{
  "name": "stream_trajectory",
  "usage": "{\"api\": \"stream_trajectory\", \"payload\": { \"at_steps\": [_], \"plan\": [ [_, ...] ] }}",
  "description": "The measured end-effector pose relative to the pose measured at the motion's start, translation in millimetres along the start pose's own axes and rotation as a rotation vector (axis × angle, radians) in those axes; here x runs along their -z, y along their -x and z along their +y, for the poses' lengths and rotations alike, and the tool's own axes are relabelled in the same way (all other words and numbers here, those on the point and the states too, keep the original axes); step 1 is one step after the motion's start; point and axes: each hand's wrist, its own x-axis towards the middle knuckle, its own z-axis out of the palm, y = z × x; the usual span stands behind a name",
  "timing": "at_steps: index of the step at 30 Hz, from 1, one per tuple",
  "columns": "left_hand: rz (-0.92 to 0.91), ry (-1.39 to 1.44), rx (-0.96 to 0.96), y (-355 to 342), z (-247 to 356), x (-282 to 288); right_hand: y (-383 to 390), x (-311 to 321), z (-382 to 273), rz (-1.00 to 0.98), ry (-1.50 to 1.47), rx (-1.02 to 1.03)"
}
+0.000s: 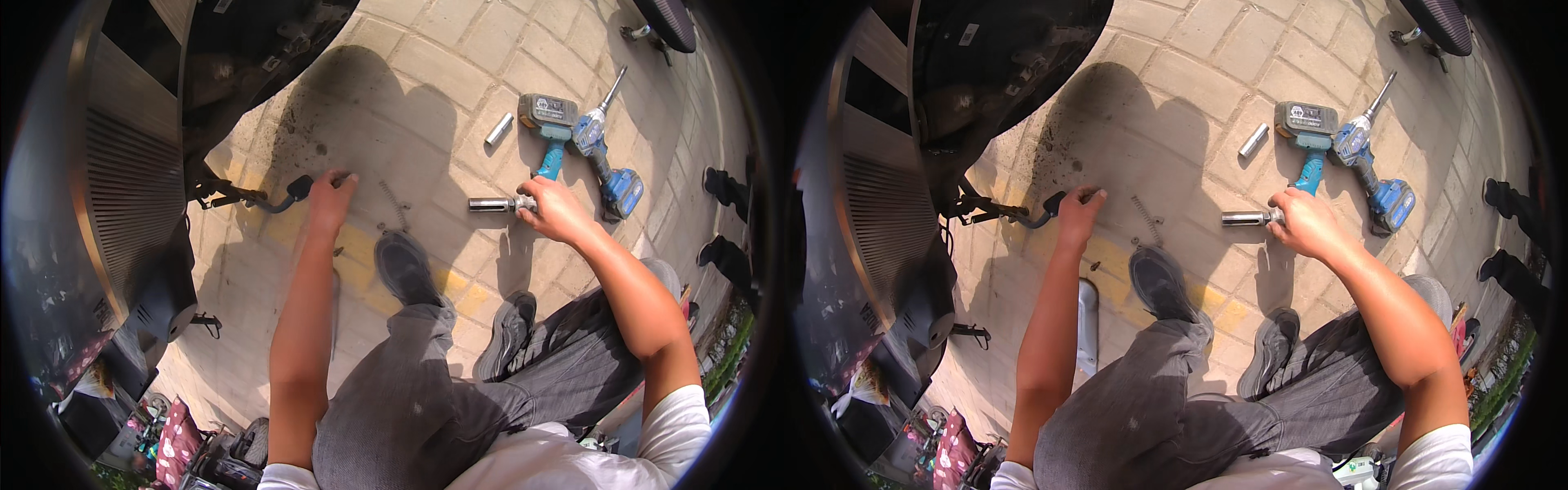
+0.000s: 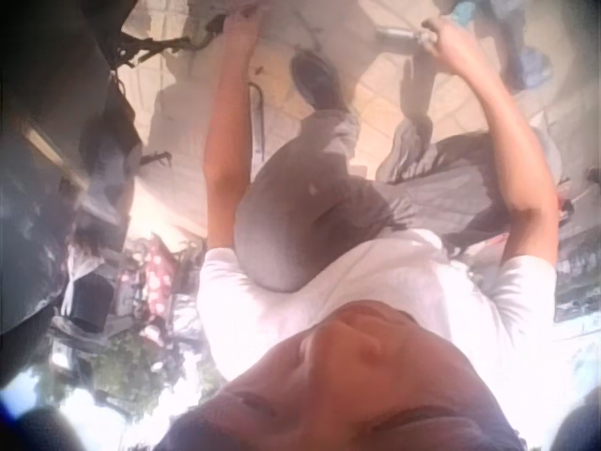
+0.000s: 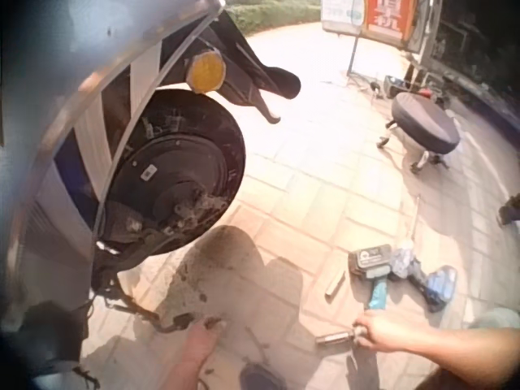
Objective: The person removes a side panel from a scooter, then uses a cordless impact driver to fasten screws into the scooter body. They also manually adjust a cable or wire near the rear wheel area and reattach the side panel.
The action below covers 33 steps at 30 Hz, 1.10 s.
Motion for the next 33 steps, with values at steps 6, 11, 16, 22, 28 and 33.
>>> {"api": "stream_trajectory", "payload": {
  "at_steps": [6, 11, 16, 22, 28, 33],
  "plan": [
    [-0.008, -0.498, -0.022, 29.7, 28.8, -67.4, -20.7, -36.6, 4.8, -0.006, 0.230, 0.073],
    [0.084, -0.206, -0.020, 12.0, 11.1, -69.9, -46.2, -62.0, -45.5, 0.041, -0.158, 0.071],
    [-0.164, 0.910, 0.197, 9.5, 79.9, -29.9, -80.8, -75.2, -91.6, 0.117, -1.218, -0.061],
    [-0.188, 1.147, 0.121, 6.6, 117.4, -23.4, -156.4, -30.4, -122.3, 0.228, -1.867, 0.014],
    [-0.202, 1.071, 0.143, 3.1, 99.9, 1.0, -250.4, 56.7, -129.1, 0.502, -1.930, 0.014],
    [-0.120, 1.070, 0.265, 17.6, 51.6, 12.7, -293.3, 79.1, -129.1, 0.560, -1.827, -0.037]
  ]
}}
